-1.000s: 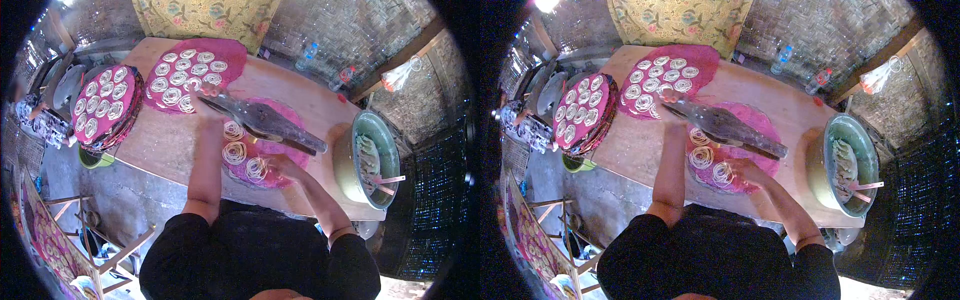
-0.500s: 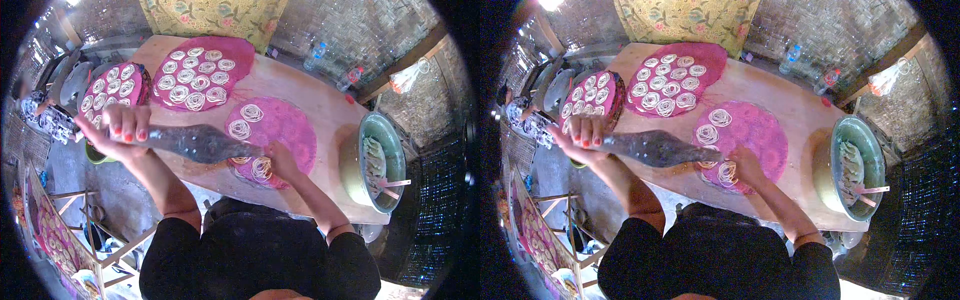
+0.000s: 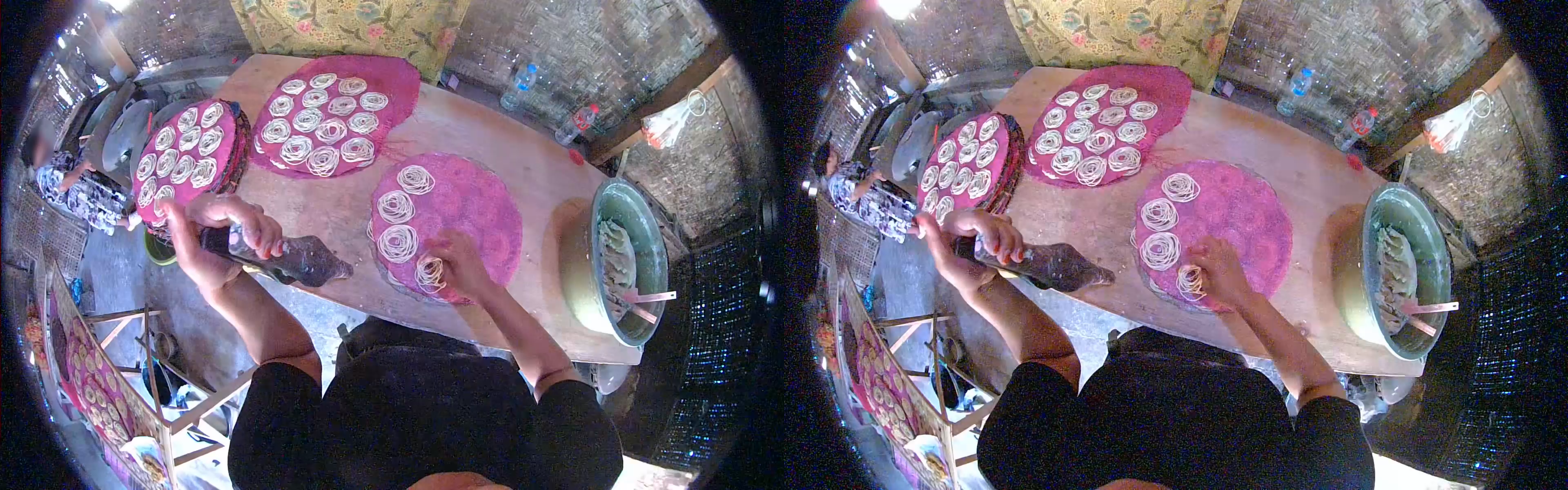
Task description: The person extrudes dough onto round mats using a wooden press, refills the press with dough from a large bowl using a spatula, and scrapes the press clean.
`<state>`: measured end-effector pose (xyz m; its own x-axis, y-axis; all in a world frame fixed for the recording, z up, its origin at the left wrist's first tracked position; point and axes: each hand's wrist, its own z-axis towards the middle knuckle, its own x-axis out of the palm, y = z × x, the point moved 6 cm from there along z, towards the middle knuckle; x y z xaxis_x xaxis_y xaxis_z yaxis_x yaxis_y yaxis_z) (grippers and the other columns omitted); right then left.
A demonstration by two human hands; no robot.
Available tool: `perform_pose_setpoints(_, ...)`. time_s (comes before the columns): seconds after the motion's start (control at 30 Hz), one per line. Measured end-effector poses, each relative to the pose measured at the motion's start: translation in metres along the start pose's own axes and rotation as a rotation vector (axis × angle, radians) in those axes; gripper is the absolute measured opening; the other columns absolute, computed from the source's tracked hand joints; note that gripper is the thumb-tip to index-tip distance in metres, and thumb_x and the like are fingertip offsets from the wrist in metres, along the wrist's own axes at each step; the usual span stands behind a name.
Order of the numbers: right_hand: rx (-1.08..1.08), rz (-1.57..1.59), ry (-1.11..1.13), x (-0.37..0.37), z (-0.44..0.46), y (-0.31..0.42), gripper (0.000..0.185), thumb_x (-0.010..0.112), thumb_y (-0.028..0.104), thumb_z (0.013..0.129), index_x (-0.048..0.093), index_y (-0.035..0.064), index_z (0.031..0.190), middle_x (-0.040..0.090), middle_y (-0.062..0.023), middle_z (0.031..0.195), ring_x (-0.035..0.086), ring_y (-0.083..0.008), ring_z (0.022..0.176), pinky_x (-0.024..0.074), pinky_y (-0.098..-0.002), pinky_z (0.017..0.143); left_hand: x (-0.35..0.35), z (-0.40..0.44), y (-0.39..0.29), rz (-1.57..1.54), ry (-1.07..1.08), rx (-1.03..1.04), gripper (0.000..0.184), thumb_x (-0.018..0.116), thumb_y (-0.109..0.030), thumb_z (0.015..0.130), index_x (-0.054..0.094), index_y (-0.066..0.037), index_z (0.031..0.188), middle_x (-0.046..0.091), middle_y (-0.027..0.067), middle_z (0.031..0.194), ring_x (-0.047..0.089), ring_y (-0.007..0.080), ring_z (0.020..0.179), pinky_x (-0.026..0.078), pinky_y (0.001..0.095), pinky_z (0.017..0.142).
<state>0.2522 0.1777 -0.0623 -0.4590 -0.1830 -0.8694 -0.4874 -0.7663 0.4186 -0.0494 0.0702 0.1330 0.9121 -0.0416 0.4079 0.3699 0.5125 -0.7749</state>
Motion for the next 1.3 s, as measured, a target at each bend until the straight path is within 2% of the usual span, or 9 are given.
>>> perform_pose_setpoints(0.1,-0.012,-0.037,-0.027,-0.016,-0.025,0.014,0.026,0.063,0.004,0.068,0.066,0.0102,0.093,0.053,-0.0114,0.100,0.049,-0.0327,0.097,0.0395,-0.0414,0.084,-0.002,0.001,0.002,-0.001,-0.009,-0.012,0.087,0.012,-0.068,0.089,0.048,0.005,0.058,0.046,0.0178,0.047,0.047,0.0288,0.041,0.042,0.0373,0.044)
perform_pose_setpoints(0.17,0.236,-0.037,0.013,-0.006,-0.051,0.002,0.024,0.063,0.007,0.068,0.065,0.0100,0.091,0.054,-0.0115,0.098,0.049,-0.0325,0.093,0.0390,-0.0430,0.080,-0.004,0.002,0.002,0.011,0.021,-0.008,0.087,0.013,-0.068,0.090,0.049,0.005,0.059,0.047,0.0180,0.048,0.048,0.0288,0.041,0.042,0.0380,0.045)
perform_pose_setpoints(0.4,0.261,-0.066,-0.181,0.003,-0.081,0.018,0.018,0.060,0.007,0.067,0.065,0.0091,0.084,0.053,-0.0123,0.094,0.048,-0.0318,0.091,0.0392,-0.0440,0.076,-0.010,0.003,0.008,-0.036,0.046,-0.031,0.086,0.015,-0.068,0.090,0.050,0.005,0.061,0.047,0.0189,0.050,0.048,0.0290,0.043,0.043,0.0380,0.047)
perform_pose_setpoints(0.6,0.341,0.271,-0.139,0.016,-0.087,-0.001,0.027,0.052,-0.004,0.066,0.065,0.0075,0.086,0.051,-0.0136,0.090,0.049,-0.0309,0.088,0.0391,-0.0420,0.076,-0.011,0.004,0.010,-0.041,0.033,-0.038,0.085,0.015,-0.067,0.090,0.050,0.005,0.062,0.047,0.0190,0.049,0.047,0.0285,0.042,0.042,0.0378,0.047)
perform_pose_setpoints(0.9,0.361,0.000,-0.249,-0.005,-0.066,-0.013,0.015,0.058,0.004,0.069,0.064,0.0085,0.081,0.050,-0.0121,0.093,0.049,-0.0307,0.091,0.0377,-0.0409,0.080,-0.013,0.007,0.010,-0.033,0.038,-0.023,0.082,0.016,-0.064,0.092,0.049,0.005,0.063,0.048,0.0186,0.050,0.047,0.0275,0.044,0.042,0.0370,0.048)
perform_pose_setpoints(1.07,0.379,-0.039,-0.197,-0.008,-0.057,-0.009,0.016,0.065,0.018,0.066,0.064,0.0119,0.081,0.053,-0.0102,0.096,0.050,-0.0303,0.095,0.0369,-0.0434,0.081,-0.009,0.008,0.008,-0.036,0.027,-0.019,0.081,0.016,-0.064,0.092,0.048,0.004,0.061,0.047,0.0184,0.050,0.046,0.0273,0.044,0.042,0.0369,0.047)
perform_pose_setpoints(1.17,0.433,-0.038,-0.151,-0.006,-0.058,-0.016,0.017,0.067,0.020,0.067,0.064,0.0116,0.082,0.054,-0.0110,0.097,0.051,-0.0315,0.093,0.0380,-0.0432,0.081,-0.005,0.012,0.006,-0.047,0.000,-0.033,0.082,0.017,-0.065,0.091,0.048,0.002,0.056,0.045,0.0161,0.045,0.044,0.0266,0.037,0.041,0.0372,0.041)
perform_pose_setpoints(1.23,0.425,-0.110,-0.048,-0.011,-0.059,-0.023,0.020,0.067,0.020,0.070,0.066,0.0117,0.088,0.055,-0.0119,0.098,0.051,-0.0315,0.096,0.0381,-0.0432,0.085,0.011,0.026,-0.001,-0.157,0.101,0.008,0.075,0.025,-0.068,0.089,0.042,-0.008,0.046,0.037,0.0060,0.034,0.036,0.0199,0.025,0.033,0.0290,0.030)
perform_pose_setpoints(1.3,0.416,-0.179,0.060,-0.026,-0.055,-0.025,0.023,0.068,0.019,0.072,0.068,0.0118,0.094,0.056,-0.0128,0.100,0.051,-0.0316,0.098,0.0381,-0.0432,0.089,0.012,0.039,0.006,-0.294,0.217,-0.063,0.072,0.025,-0.070,0.087,0.041,-0.013,0.046,0.039,0.0016,0.033,0.037,0.0165,0.024,0.037,0.0268,0.030)
